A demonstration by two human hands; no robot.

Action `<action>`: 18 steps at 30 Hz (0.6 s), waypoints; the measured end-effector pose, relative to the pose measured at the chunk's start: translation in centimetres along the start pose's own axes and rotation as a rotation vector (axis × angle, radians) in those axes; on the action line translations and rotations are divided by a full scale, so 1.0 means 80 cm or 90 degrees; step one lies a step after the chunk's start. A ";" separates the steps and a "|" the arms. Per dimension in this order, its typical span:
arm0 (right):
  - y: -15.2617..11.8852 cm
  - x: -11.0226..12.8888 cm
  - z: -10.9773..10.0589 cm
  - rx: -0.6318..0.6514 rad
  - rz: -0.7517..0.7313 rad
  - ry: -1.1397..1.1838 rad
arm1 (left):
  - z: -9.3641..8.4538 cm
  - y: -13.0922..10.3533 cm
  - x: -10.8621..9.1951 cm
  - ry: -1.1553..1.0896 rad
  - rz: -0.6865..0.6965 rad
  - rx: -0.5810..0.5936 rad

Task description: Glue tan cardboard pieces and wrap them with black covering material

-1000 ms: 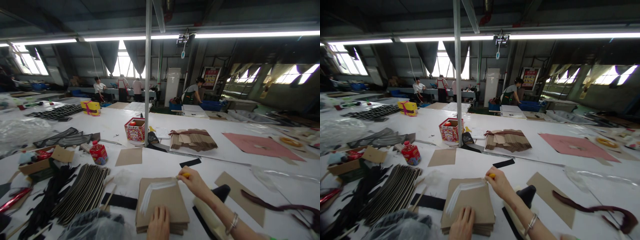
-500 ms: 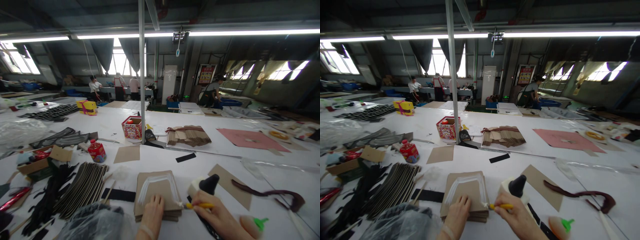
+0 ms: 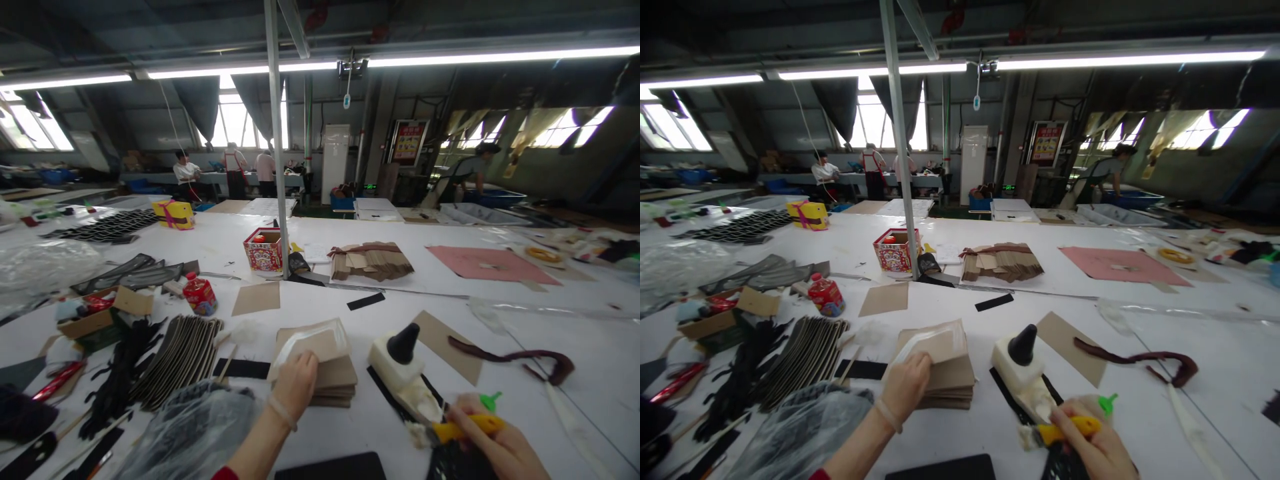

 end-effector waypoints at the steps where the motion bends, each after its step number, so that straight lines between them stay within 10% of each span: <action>1: -0.004 0.005 0.004 0.021 -0.002 -0.052 | -0.015 -0.006 -0.002 -0.015 -0.019 -0.052; 7: -0.030 0.051 0.065 0.205 0.020 -0.149 | -0.062 -0.074 -0.031 -0.761 -0.207 -0.392; 11: -0.055 0.065 0.116 0.260 0.005 -0.044 | -0.015 -0.132 -0.070 -1.086 -0.339 -0.389; 18: -0.109 0.030 0.164 0.285 0.133 0.171 | 0.063 -0.225 -0.081 -1.147 -0.560 -0.326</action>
Point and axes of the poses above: each hand's wrist, its own y-axis towards the middle knuckle, its own z-axis out of the palm, x = y × z, the point moved 1 cm from there along y, towards the middle knuckle, and after that the axes turned 8 degrees about x, right-handed, at the moved point
